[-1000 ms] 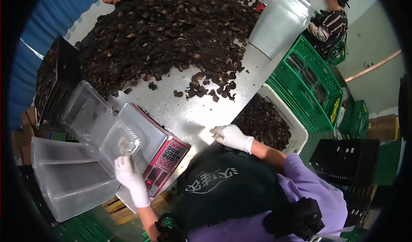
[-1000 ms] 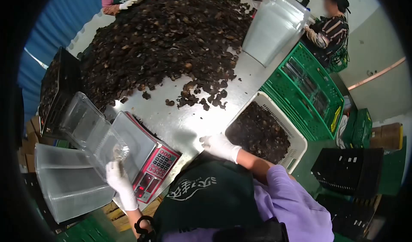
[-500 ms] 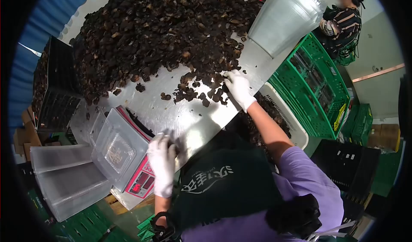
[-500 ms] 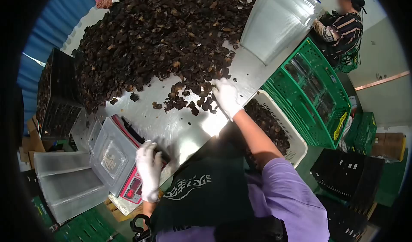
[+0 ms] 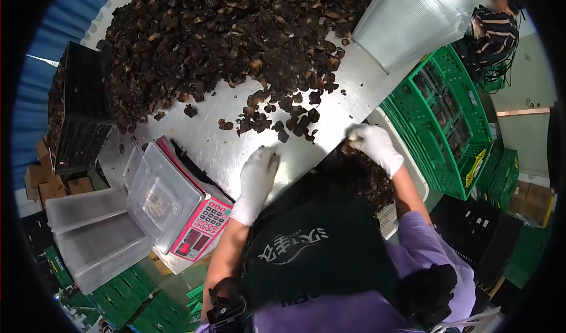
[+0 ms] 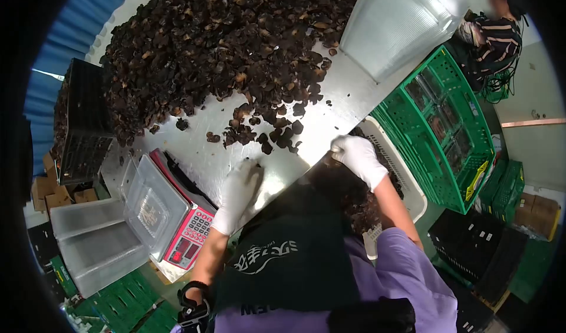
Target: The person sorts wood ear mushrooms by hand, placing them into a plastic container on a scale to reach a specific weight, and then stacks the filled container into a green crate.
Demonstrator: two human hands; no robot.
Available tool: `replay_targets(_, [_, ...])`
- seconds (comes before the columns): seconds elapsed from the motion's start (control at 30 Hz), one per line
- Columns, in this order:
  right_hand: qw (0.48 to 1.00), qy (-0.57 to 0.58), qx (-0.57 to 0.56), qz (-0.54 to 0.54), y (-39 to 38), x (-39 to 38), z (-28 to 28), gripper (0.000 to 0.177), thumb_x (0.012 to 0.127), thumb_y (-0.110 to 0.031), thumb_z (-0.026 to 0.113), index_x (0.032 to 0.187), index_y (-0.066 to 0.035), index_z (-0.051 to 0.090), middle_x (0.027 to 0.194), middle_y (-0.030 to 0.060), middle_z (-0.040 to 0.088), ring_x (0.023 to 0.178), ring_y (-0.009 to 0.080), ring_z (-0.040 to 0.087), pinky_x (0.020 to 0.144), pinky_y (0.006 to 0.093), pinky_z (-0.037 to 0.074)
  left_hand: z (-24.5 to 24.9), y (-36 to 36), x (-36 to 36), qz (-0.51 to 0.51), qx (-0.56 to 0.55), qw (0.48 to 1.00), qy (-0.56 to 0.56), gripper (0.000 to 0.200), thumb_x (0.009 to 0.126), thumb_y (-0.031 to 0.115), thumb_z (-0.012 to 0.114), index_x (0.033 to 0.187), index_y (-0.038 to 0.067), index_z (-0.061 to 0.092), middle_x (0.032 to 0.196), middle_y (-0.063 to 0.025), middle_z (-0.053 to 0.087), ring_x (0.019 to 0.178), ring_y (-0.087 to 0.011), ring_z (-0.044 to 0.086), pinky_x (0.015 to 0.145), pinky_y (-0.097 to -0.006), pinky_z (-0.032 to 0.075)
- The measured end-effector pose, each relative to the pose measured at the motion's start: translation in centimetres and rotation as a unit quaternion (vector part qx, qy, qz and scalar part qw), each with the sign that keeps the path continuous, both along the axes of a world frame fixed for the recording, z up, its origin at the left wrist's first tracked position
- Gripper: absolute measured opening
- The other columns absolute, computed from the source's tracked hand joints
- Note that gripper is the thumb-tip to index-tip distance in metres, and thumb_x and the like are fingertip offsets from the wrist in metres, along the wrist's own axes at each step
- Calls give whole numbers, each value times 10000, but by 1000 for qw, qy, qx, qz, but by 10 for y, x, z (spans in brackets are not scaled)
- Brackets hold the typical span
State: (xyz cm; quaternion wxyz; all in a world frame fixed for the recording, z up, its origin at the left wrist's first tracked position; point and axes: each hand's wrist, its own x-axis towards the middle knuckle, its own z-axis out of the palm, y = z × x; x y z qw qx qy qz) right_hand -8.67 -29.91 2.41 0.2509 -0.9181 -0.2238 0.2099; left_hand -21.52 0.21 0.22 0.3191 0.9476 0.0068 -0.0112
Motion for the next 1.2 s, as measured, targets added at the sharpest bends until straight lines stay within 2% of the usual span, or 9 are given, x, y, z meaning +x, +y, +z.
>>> replay_targets(0.13, [980,-51,-192,-21,-20,-19,-4,221,753,-216,701,924,-78,683,873,119,660,789,298,645,701,401,512,-22,-29,44,100,31,994,-21,328,800,214,677,1063,51,569,974,-154,611,813,-341,629,710,-422,506])
replay_targets(0.3, [991,-123,45,-38,39,-32,-31,128,760,-168,637,852,-80,653,803,105,646,719,308,633,677,382,510,-54,-32,58,202,24,979,-6,258,767,149,651,978,96,512,878,-163,620,743,-380,619,659,-465,487])
replay_targets(0.4, [973,-149,150,-90,86,-38,-49,321,780,-180,680,1085,-100,620,981,83,624,843,257,631,729,379,499,-22,-31,48,257,-60,961,78,252,778,95,621,1021,81,558,909,-158,638,795,-352,627,713,-422,495])
replay_targets(0.6, [992,-62,77,-74,104,-31,-71,288,785,-152,662,1054,-81,589,977,96,607,844,306,609,739,392,484,-11,-34,46,140,19,986,-93,233,812,56,600,1044,69,623,1021,-132,581,891,-319,603,816,-359,478])
replay_targets(0.77, [931,12,293,-220,79,-41,-59,222,803,-158,646,1013,-93,617,978,90,620,821,298,622,729,387,489,-28,-35,58,96,86,992,-8,269,864,86,559,1125,25,553,1040,-190,504,875,-370,578,720,-457,492])
replay_targets(0.87, [967,-23,197,-159,45,-45,-50,259,804,-174,653,1052,-105,640,969,98,623,798,285,632,718,352,502,-36,-30,60,82,126,988,-21,223,851,68,547,1070,27,557,1027,-192,507,862,-375,570,719,-456,479])
replay_targets(0.97, [984,-10,-126,-122,14,-40,-16,344,794,-285,671,1066,-78,632,976,105,631,818,290,642,714,373,521,-22,-28,61,103,49,993,-38,188,852,57,515,1034,33,552,995,-194,515,868,-378,559,760,-458,455])
replay_targets(1.13, [958,-181,151,-162,61,-13,-27,270,795,-282,653,964,-77,610,860,120,611,808,291,636,711,416,503,-23,-49,71,118,-16,990,-71,278,823,68,562,1101,78,584,1012,-135,534,916,-318,575,805,-398,471])
replay_targets(1.2, [986,-100,-11,-134,92,9,-38,268,797,-281,650,979,-89,608,881,120,613,830,291,632,776,426,487,-11,-58,72,104,25,994,13,349,895,163,554,1211,22,509,1160,-244,497,1001,-407,550,867,-454,454])
